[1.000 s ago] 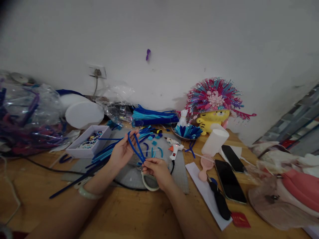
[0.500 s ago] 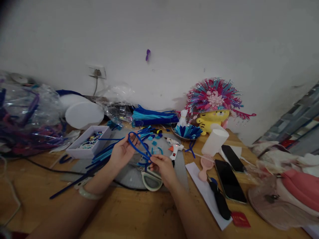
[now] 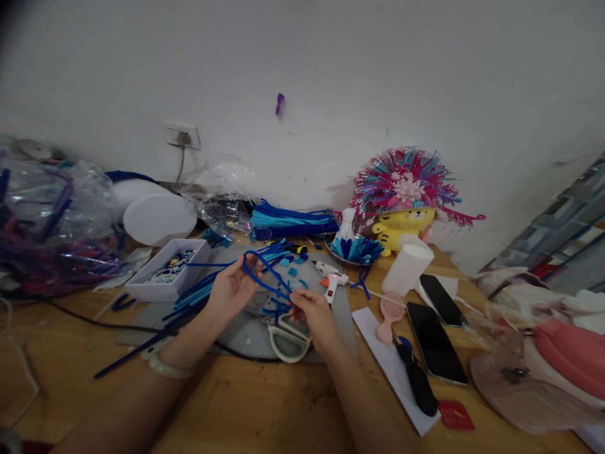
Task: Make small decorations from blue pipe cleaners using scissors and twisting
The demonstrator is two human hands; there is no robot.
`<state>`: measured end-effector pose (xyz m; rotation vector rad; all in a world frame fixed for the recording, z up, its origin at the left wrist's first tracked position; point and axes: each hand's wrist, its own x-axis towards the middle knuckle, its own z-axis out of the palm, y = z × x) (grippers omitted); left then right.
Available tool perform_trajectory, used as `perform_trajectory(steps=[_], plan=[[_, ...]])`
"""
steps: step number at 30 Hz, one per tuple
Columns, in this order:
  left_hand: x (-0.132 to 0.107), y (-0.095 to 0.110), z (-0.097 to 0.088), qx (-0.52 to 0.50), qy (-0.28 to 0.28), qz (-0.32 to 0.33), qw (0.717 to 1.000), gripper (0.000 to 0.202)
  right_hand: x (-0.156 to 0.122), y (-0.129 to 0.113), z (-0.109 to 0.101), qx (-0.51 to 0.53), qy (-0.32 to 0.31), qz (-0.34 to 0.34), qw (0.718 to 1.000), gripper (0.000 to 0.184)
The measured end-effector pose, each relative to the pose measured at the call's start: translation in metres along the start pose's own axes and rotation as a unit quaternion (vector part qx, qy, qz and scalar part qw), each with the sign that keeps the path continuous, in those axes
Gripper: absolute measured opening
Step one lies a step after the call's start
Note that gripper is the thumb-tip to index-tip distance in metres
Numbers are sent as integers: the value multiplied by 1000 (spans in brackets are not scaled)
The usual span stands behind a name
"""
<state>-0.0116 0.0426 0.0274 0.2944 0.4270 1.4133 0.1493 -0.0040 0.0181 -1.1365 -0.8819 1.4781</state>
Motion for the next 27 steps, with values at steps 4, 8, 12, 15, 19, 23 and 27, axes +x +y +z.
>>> perform_trajectory(steps=[4,8,12,15,19,23,27], plan=[[0,-2,0,42,-7,3,999,12,3,-3,-5,-26,19,-23,999,23],[-4,-8,1,71,-36,16,997,8,8,-1,-12,-147,56,-97,983,20],[-13,-19,5,2,-46,-76,996,17,4,1,-11,-181,45,-207,960,45],[-16,-26,8,-50,-15,-107,993,28,0,3,-6,-58,10,-189,980,62],[-12,-28,8,-41,51,-37,997,30,-2,8,-1,1,22,-207,978,78],[-10,-29,8,-8,74,-2,997,26,-6,11,0,-176,-29,-283,942,55],[-12,-41,4,90,14,5,996,16,-13,9,3,-247,-77,-318,912,21]])
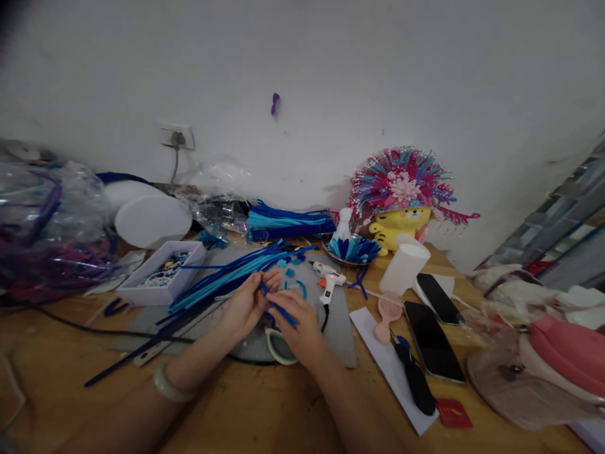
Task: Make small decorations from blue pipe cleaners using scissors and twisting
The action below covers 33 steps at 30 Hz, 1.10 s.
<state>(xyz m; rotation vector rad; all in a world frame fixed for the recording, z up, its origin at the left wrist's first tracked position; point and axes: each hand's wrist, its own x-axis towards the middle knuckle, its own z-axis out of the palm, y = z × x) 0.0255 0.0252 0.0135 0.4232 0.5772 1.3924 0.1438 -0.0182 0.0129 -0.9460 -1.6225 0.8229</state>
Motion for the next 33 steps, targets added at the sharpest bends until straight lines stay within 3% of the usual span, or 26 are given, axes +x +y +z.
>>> perform_trajectory(steps=[2,4,6,8,11,14,16,21,24,29,31,33], plan=[[1,-4,-5,94,-48,16,994,11,-1,-2,-1,18,41,8,999,14],[5,-1,-12,250,-78,75,962,7,0,-2,-5,57,111,30,992,17],[10,9,-21,403,-86,163,896,9,2,0,-11,112,178,42,977,21],[14,23,-30,532,-79,203,818,14,6,1,-17,165,228,39,959,21],[19,39,-41,654,-41,197,729,22,12,3,-24,200,273,38,940,20],[21,43,-46,748,-42,164,642,18,14,4,-27,190,285,31,939,21],[21,43,-45,767,-47,170,617,17,13,6,-27,168,287,19,943,21],[20,47,-38,705,-6,229,671,14,9,5,-25,141,282,-5,949,21],[18,46,-32,647,4,221,730,7,5,2,-25,146,258,2,955,23],[10,25,-18,435,-79,151,884,13,-1,1,-21,30,192,78,978,26],[4,17,-11,361,-116,82,922,16,-3,2,-16,-12,165,83,983,24],[-1,12,-6,317,-152,41,935,13,-2,2,-11,-47,132,65,988,23]])
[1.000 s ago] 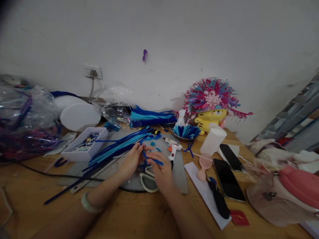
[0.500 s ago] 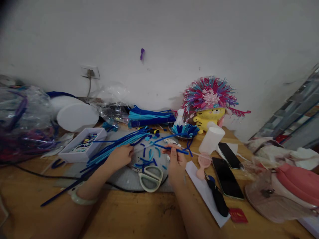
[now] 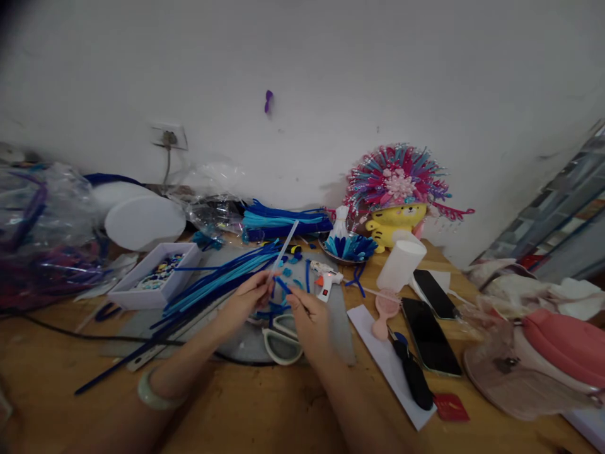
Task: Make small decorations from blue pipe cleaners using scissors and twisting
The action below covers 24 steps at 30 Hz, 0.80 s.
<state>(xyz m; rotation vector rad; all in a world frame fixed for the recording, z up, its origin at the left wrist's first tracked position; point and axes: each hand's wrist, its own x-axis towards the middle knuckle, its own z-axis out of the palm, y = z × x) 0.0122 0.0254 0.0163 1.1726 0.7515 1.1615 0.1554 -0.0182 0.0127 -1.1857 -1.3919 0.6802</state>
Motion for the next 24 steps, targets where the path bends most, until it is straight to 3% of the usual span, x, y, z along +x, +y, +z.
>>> perform_trajectory(steps=[4,7,10,15,20,24], plan=[[-4,0,5,25,-52,-5,998,7,3,-1,7,-70,-65,-63,993,25],[-6,-4,4,55,-70,-46,995,13,5,2,8,-114,-97,-63,987,26],[-6,-6,3,97,-78,-58,990,16,6,7,7,-132,-125,-15,983,22],[-7,-7,4,157,-93,-37,982,21,8,6,8,-70,-126,75,987,9],[-8,-5,6,163,-107,-32,980,33,14,0,5,-39,-106,166,980,21],[-10,-4,7,165,-100,-29,981,38,17,-3,4,50,-117,197,972,25]])
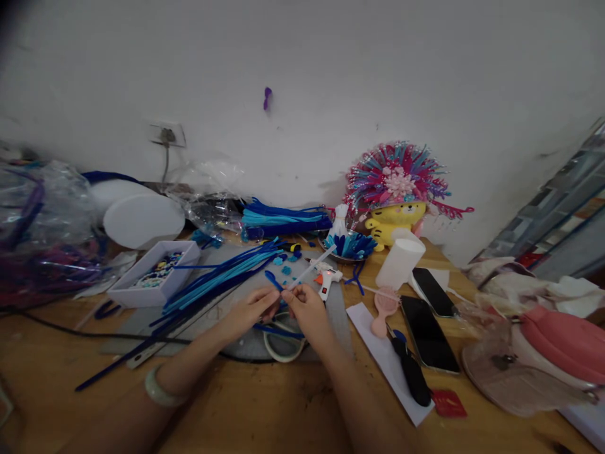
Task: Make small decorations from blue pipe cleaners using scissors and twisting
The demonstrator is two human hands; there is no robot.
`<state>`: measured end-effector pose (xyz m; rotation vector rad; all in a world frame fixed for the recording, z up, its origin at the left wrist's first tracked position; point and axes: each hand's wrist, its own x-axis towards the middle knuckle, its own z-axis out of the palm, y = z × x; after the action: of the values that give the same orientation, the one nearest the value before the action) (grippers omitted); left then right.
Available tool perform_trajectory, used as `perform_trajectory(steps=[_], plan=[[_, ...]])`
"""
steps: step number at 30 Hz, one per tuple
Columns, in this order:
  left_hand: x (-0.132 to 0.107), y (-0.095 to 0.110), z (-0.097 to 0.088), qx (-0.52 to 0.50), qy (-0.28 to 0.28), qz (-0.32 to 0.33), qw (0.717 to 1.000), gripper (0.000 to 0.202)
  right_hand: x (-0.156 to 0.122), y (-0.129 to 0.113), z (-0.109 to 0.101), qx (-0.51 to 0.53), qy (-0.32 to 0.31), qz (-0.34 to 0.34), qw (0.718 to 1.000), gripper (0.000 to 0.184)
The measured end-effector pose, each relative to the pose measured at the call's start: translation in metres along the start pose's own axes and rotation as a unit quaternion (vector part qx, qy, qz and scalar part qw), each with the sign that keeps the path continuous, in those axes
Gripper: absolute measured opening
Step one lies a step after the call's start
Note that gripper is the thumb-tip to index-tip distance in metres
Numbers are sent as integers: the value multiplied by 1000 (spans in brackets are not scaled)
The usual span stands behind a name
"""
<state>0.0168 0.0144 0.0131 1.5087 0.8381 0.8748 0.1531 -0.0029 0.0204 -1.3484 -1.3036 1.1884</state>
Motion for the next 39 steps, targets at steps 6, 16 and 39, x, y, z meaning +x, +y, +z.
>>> perform_trajectory(steps=[6,16,39], plan=[[3,-3,1,-66,26,-14,997,32,-1,0,2,93,-14,-2,996,22],[5,-3,-1,-93,52,-17,994,34,-2,-3,0,23,-6,8,1000,21],[-4,3,-14,-325,-153,-147,922,32,-5,-1,-12,-197,65,-284,936,6]])
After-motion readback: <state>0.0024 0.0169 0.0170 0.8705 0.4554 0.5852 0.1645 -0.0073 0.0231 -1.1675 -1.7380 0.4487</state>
